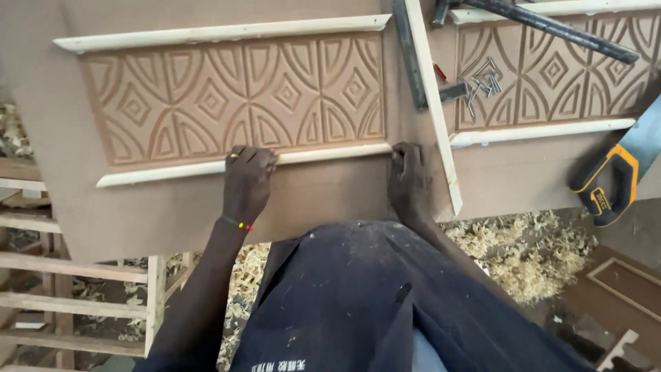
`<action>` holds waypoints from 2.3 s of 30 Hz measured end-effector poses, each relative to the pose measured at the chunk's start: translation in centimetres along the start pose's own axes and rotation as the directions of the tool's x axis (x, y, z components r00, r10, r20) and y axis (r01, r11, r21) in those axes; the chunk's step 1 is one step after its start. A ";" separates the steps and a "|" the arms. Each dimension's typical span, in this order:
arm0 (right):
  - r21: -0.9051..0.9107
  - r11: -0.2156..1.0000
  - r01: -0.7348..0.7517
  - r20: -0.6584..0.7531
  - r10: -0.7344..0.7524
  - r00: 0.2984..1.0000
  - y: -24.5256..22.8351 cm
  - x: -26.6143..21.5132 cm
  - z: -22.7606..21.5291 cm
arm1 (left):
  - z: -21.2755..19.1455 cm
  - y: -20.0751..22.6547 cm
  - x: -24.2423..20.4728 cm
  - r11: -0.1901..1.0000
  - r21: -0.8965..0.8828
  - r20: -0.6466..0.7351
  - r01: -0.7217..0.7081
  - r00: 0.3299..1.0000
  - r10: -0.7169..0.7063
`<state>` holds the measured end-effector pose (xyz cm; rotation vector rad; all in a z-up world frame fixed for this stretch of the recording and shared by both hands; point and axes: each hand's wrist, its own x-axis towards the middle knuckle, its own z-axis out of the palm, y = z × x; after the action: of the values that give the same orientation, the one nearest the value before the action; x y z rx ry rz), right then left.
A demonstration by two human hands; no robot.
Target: Assembling decorative trim onto a wooden door panel using a hammer, nails, and hand saw.
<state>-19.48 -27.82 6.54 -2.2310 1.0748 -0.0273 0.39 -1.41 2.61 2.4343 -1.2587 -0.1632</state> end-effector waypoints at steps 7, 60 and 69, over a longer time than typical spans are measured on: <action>-0.041 0.999 0.011 -0.094 -0.015 0.995 3.4 1.6 2.9 | -1.3 0.7 1.4 0.996 -0.060 0.006 0.066 0.998 -0.066; 0.090 0.941 0.326 -0.361 -0.274 0.891 6.3 4.1 -3.2 | -4.1 10.3 1.8 0.993 -0.046 -0.167 0.107 0.979 -0.114; -0.028 0.963 0.267 -0.498 -0.245 0.832 16.5 13.9 -9.5 | -2.5 16.5 -0.7 0.966 -0.215 -0.239 0.143 0.952 -0.194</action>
<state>-24.41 -50.28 1.21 -2.3741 1.0004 -0.7765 -11.83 -8.69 11.41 2.3030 -0.8782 -0.0135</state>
